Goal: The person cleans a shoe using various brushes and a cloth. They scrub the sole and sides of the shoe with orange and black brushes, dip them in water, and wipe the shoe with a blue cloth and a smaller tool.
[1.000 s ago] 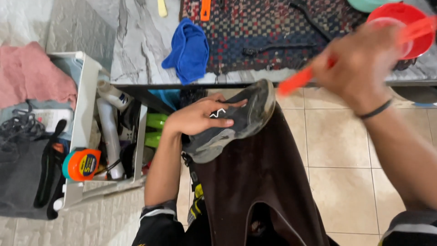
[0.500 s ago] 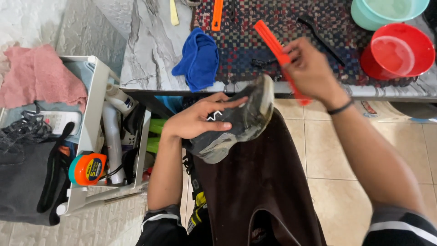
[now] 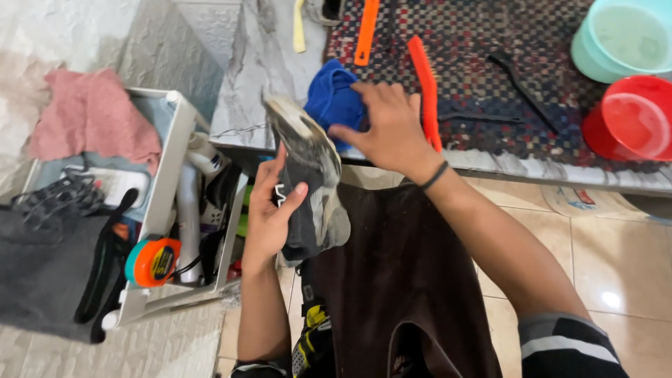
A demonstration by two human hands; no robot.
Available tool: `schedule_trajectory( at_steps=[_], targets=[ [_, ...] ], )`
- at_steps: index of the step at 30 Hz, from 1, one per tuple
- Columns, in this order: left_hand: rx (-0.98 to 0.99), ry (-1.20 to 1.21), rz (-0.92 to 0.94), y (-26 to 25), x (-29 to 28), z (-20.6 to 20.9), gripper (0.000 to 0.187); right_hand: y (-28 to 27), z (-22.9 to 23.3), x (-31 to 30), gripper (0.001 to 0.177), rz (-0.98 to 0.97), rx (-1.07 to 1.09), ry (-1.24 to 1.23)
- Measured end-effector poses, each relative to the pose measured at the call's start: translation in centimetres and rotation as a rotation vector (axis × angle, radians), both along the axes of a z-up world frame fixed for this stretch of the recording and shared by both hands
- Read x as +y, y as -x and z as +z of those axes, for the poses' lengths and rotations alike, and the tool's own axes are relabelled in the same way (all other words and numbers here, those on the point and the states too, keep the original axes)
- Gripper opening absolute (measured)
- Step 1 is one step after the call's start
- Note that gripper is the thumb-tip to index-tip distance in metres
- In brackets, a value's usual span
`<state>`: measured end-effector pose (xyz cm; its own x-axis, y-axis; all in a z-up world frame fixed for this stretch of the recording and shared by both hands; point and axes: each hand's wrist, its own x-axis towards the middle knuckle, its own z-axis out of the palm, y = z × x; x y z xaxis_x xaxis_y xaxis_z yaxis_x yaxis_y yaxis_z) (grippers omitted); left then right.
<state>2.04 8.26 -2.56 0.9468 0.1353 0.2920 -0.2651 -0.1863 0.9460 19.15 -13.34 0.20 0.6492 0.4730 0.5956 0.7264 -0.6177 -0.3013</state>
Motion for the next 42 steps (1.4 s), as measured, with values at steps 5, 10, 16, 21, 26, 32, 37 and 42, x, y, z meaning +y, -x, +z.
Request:
schedule_trajectory(
  at_steps=[5, 10, 16, 21, 26, 32, 37, 42],
  targets=[
    [-0.08, 0.003, 0.15, 0.5, -0.2, 0.4, 0.07, -1.5, -1.7, 1.0, 0.039, 0.018, 0.029, 0.008],
    [0.273, -0.113, 0.165, 0.6, -2.6, 4.3, 0.068, 4.5, 7.3, -1.3, 0.049, 0.15, -0.056, -0.44],
    [0.418, -0.177, 0.097, 0.1, -5.4, 8.0, 0.066, 6.6, 5.6, -4.0, 0.031, 0.253, -0.063, -0.273],
    [0.34, -0.374, 0.068, 0.7, -6.4, 7.2, 0.058, 6.8, 7.4, -5.3, 0.027, 0.259, -0.03, -0.242],
    [0.214, -0.495, 0.026, 1.5, -6.5, 6.1, 0.054, 4.8, 12.2, -4.9, 0.03, 0.386, 0.069, -0.099],
    [-0.007, -0.895, 0.106, 2.2, -6.4, 3.9, 0.056, 1.3, 12.5, -2.9, 0.023, 0.301, 0.541, 0.175],
    [-0.022, -0.862, 0.091, 3.6, -6.2, 5.1, 0.057, -1.2, 11.5, -1.8, 0.027, 0.135, 0.868, 0.082],
    [-0.075, -0.845, 0.104, 4.2, -5.7, 5.3, 0.053, -2.2, 8.8, -1.7, 0.025, 0.266, 0.882, -0.499]
  ],
)
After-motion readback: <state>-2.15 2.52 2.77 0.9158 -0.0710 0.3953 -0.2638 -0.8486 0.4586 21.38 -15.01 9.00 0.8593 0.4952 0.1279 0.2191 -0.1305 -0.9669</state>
